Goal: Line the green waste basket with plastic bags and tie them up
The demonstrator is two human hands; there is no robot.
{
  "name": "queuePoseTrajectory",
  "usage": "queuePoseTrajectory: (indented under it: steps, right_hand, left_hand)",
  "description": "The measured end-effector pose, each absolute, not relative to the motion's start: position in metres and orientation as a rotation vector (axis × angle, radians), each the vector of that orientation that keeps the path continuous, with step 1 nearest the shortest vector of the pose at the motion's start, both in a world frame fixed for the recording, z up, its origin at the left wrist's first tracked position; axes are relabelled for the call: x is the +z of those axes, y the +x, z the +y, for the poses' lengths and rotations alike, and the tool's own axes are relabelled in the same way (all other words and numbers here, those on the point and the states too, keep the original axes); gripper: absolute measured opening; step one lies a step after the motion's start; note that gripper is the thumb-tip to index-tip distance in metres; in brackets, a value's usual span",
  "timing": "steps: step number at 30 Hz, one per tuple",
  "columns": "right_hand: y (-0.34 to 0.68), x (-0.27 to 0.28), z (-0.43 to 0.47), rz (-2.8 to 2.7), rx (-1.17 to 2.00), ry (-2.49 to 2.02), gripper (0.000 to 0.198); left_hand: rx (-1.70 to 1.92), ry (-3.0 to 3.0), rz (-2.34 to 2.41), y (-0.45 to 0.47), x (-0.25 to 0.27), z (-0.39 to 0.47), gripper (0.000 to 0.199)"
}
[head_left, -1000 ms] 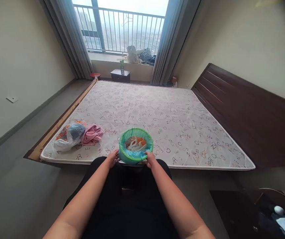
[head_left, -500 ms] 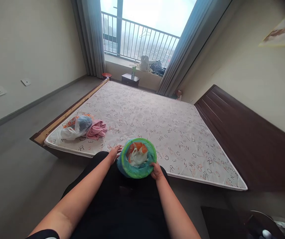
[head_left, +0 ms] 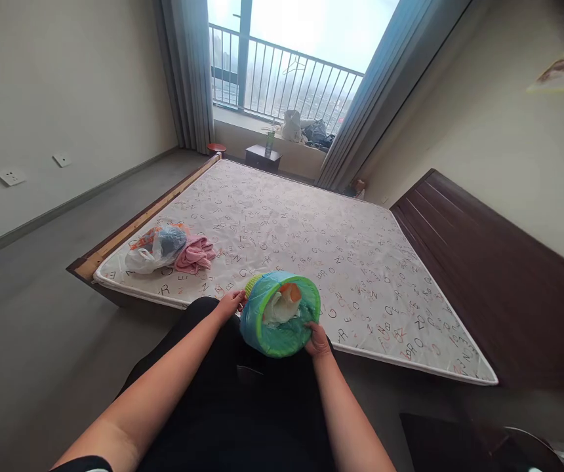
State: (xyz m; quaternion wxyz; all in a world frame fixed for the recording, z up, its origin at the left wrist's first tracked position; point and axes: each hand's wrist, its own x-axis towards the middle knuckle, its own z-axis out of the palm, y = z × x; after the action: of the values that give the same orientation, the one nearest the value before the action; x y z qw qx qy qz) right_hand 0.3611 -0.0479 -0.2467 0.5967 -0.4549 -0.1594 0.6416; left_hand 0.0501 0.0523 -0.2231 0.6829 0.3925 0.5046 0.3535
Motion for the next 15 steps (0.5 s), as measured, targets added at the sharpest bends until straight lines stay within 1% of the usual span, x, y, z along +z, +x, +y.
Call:
queuePoseTrajectory:
  steps: [3,5,9,11,13,15]
  right_hand:
    - [0.365,-0.243,-0.048,-0.370,1.476,-1.049,0.042]
    - [0.366,-0.241,-0.048,-0.360,1.475,-1.052,0.042]
    - [0.362,-0.243,-0.047,-0.325,1.434,-1.085,0.043]
    - [0.357,-0.247,-0.045,-0.307,1.350,-1.146,0.040]
    - [0.352,-0.252,-0.043,-0.289,1.246,-1.204,0.037]
    - [0.347,-0.255,-0.041,-0.279,1.181,-1.228,0.034]
  left_hand:
    - [0.682,0.941,1.092,0.054,-0.220,0.044,0.031]
    - [0.649,0.947,1.081,0.054,-0.219,0.041,0.033]
    - [0.751,0.896,1.082,0.047,-0.203,0.042,0.053]
    - [0.897,0.813,1.037,0.045,-0.184,0.042,0.056]
    - [1.004,0.734,0.948,0.052,-0.161,0.039,0.052]
    - [0.937,0.780,0.918,0.071,-0.141,0.029,0.042]
